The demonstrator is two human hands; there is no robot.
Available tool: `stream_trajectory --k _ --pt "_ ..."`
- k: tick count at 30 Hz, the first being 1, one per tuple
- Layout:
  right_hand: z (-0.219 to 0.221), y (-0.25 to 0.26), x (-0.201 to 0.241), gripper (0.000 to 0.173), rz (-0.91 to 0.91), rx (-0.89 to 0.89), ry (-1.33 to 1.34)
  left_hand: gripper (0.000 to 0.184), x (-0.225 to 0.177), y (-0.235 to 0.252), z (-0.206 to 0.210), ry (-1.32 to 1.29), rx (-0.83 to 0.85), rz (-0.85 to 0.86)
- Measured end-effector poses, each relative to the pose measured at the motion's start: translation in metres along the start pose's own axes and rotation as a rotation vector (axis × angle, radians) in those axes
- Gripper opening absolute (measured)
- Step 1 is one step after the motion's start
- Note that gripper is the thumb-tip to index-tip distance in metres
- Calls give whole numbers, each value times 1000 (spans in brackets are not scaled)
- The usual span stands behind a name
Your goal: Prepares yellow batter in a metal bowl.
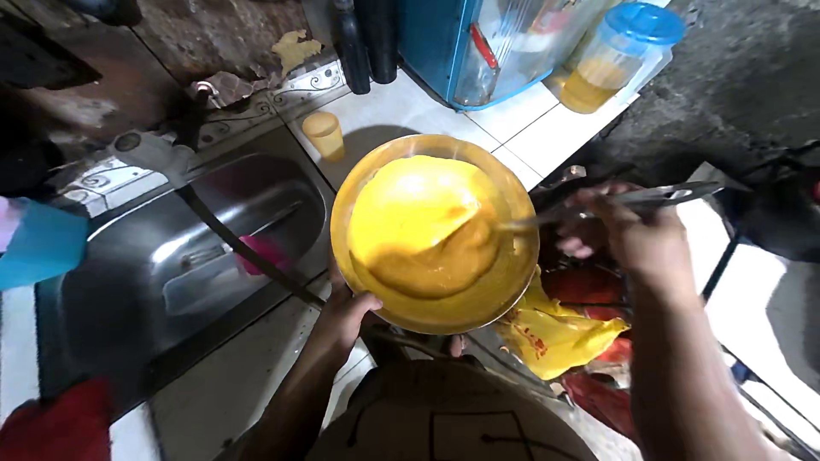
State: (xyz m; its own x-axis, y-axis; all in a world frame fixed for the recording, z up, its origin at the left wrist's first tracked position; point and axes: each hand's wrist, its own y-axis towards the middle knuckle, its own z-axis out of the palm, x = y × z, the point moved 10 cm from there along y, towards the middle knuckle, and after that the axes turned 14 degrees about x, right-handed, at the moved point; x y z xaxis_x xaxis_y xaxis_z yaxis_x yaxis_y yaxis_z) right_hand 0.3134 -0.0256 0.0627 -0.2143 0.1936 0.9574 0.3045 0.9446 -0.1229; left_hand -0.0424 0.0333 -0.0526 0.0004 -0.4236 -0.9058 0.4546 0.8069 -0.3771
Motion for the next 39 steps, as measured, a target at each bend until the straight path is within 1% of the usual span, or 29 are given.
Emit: stream_trajectory --k 1,3,4,5,6,8,9,10,12,13,14,15,16,18,19,21,22,23,24,26,27,28,30,32,33,35,36,37,39 --pt "15 3 -2 17 -61 1 43 112 0 1 1 -5 2 7" --pt "65 0 2 17 -174 275 41 117 0 2 4 -12 5 5" --pt "76 -7 5 18 -161 410 -6 117 0 3 4 -16 4 6" --pt "69 -12 7 21 -111 476 -44 116 1 3 3 -29 -3 5" --pt "48 -14 7 22 -56 445 -62 115 2 3 2 -41 1 11" --pt "5 -6 6 20 -7 169 -54 108 3 3 5 -63 12 27" --pt "3 -1 4 18 -31 48 -30 103 4 2 7 -68 20 29" --pt "17 3 2 17 -89 36 8 98 4 2 9 -70 23 28" --pt "64 1 3 17 -172 285 -8 96 3 1 11 -73 21 38" --pt "72 -6 6 20 -151 403 -51 101 2 2 9 -77 10 45" --pt "63 -10 8 22 -92 455 -85 111 3 4 6 -78 23 46" --pt "41 -11 7 23 -25 415 -98 116 4 5 4 -74 24 46" --pt "17 -7 5 22 19 292 -89 119 4 5 3 -76 25 49" --pt "0 5 2 19 -10 23 -18 120 2 6 6 -78 37 60" --pt "16 10 1 19 -78 24 30 120 0 6 9 -82 41 70" --pt "63 9 2 17 -158 264 52 122 0 7 10 -85 38 89" --pt "72 4 3 18 -139 379 25 122 0 7 8 -85 31 92" --pt "64 -1 1 19 -82 431 -1 123 1 7 7 -80 33 86" --pt "43 -3 -4 21 -14 397 -19 123 2 7 6 -72 34 80" --pt "-2 4 -11 22 47 145 -15 122 2 7 7 -60 25 73" --pt "-6 9 -11 19 20 30 13 121 2 6 8 -56 22 64" --pt "5 14 -11 18 -38 11 45 119 1 7 10 -57 20 54" --pt "51 15 -5 18 -131 236 48 115 0 8 12 -87 5 38" --pt "60 4 -1 19 -91 425 -14 112 1 9 9 -105 -13 17" --pt "42 1 -4 20 -30 399 -23 114 3 9 7 -111 -14 7" --pt "-5 6 -11 21 36 123 2 118 2 10 7 -92 -3 32" --pt "-11 10 -13 19 13 -9 29 120 0 11 9 -71 18 51" --pt "1 14 -13 17 -41 -29 59 119 -1 10 11 -57 31 60" --pt "53 14 -4 18 -141 209 67 104 -3 10 6 -58 -3 28"
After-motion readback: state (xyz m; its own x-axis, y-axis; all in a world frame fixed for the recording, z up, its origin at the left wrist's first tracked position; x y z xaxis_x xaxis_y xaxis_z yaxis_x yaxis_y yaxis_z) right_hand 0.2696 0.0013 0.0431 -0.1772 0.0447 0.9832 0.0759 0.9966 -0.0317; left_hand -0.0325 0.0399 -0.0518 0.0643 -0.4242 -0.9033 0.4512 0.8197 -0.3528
